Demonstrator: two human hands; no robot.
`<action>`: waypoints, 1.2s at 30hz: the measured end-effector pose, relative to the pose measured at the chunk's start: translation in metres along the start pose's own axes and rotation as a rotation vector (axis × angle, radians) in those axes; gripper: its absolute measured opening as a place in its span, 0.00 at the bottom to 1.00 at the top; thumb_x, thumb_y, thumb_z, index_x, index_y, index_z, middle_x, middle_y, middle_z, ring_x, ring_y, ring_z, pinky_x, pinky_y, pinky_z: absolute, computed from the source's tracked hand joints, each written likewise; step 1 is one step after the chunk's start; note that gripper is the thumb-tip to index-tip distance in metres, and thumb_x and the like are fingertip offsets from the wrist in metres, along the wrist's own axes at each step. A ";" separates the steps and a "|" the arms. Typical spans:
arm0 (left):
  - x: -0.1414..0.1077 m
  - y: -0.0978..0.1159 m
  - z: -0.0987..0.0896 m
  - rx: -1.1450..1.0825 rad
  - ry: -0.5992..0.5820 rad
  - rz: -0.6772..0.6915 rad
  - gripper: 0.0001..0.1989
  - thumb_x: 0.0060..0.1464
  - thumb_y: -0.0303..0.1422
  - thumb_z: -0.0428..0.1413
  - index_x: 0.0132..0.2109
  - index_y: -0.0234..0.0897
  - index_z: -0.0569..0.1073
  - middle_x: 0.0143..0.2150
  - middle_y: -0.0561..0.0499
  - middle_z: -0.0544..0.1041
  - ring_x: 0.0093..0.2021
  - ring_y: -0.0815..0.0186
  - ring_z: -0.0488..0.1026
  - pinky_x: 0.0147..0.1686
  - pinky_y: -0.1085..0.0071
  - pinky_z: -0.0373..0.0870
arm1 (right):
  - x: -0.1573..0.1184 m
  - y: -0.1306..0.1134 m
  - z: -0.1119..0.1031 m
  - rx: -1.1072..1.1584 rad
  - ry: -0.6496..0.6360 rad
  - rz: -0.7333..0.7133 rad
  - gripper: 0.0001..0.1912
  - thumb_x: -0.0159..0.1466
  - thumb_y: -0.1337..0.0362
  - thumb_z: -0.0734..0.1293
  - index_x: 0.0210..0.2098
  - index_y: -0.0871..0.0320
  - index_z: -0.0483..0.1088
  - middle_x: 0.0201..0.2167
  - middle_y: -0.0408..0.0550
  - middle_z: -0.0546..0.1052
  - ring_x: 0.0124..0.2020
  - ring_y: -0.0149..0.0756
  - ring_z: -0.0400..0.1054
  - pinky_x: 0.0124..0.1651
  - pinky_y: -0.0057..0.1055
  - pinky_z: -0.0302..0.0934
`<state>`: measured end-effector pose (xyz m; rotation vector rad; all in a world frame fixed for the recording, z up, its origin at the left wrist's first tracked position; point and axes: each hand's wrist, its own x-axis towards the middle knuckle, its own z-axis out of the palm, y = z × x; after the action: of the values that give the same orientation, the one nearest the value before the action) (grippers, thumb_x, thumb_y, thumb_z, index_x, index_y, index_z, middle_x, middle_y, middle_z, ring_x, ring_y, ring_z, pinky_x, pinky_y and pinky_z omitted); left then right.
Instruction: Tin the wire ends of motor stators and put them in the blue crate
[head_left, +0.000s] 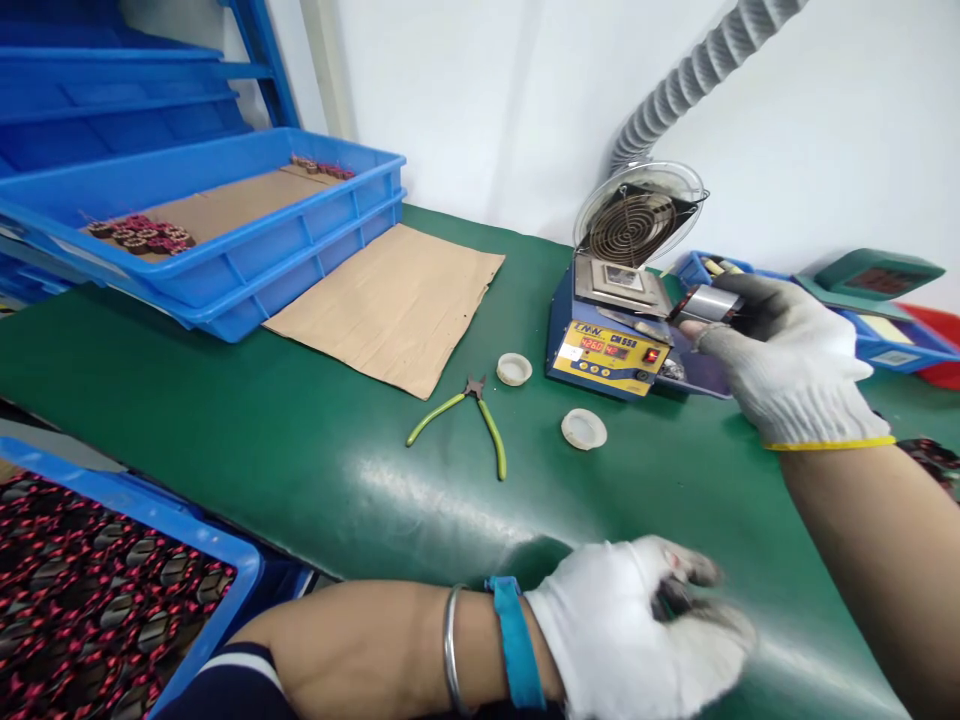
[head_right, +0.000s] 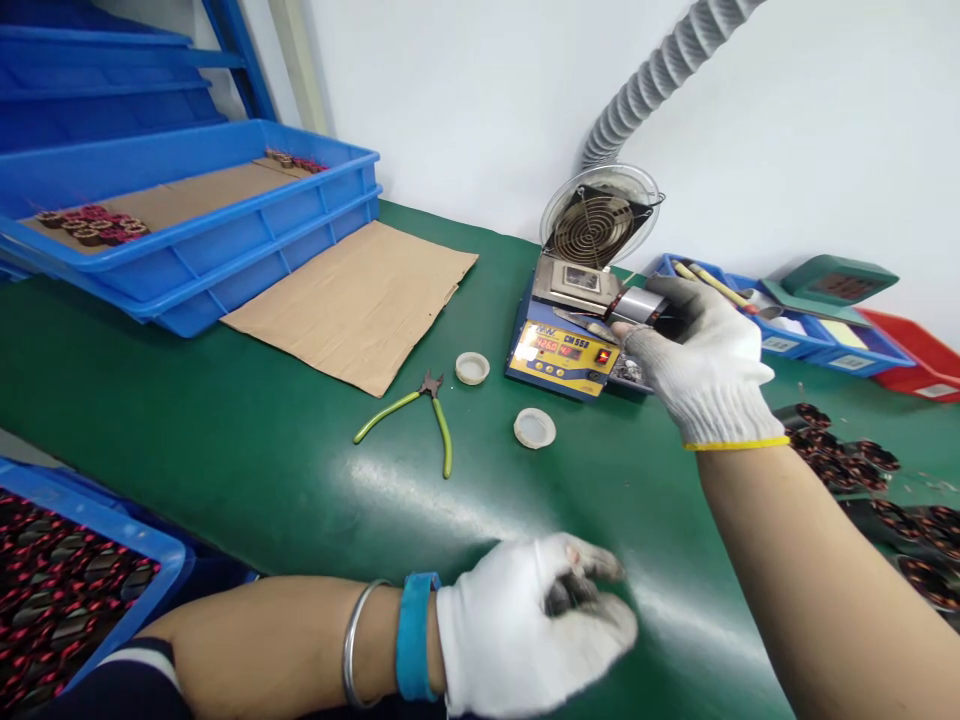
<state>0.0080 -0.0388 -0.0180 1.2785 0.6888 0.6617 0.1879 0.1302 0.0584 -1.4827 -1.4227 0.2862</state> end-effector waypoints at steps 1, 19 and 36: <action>0.002 0.005 -0.003 -0.180 0.002 -0.085 0.14 0.57 0.42 0.55 0.46 0.39 0.70 0.32 0.50 0.77 0.27 0.68 0.72 0.25 0.73 0.67 | -0.006 -0.003 -0.002 0.037 -0.021 0.014 0.33 0.46 0.66 0.75 0.53 0.63 0.72 0.43 0.55 0.79 0.43 0.40 0.75 0.51 0.42 0.70; 0.011 0.037 -0.029 -0.445 -0.079 -0.234 0.14 0.55 0.42 0.53 0.30 0.36 0.65 0.20 0.54 0.71 0.14 0.73 0.63 0.12 0.77 0.53 | -0.140 -0.028 -0.091 -0.514 -0.207 -0.939 0.13 0.57 0.61 0.71 0.42 0.46 0.70 0.42 0.52 0.78 0.44 0.44 0.76 0.41 0.41 0.75; -0.001 0.028 -0.030 0.081 0.180 0.093 0.22 0.60 0.53 0.48 0.36 0.38 0.69 0.31 0.47 0.76 0.27 0.66 0.73 0.26 0.72 0.68 | -0.186 -0.039 -0.095 -0.219 -0.448 0.357 0.30 0.54 0.40 0.63 0.44 0.55 0.76 0.23 0.46 0.77 0.19 0.35 0.67 0.19 0.29 0.60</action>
<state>-0.0178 -0.0168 0.0050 1.3420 0.8138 0.8399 0.1838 -0.0819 0.0465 -1.9405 -1.5643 0.7413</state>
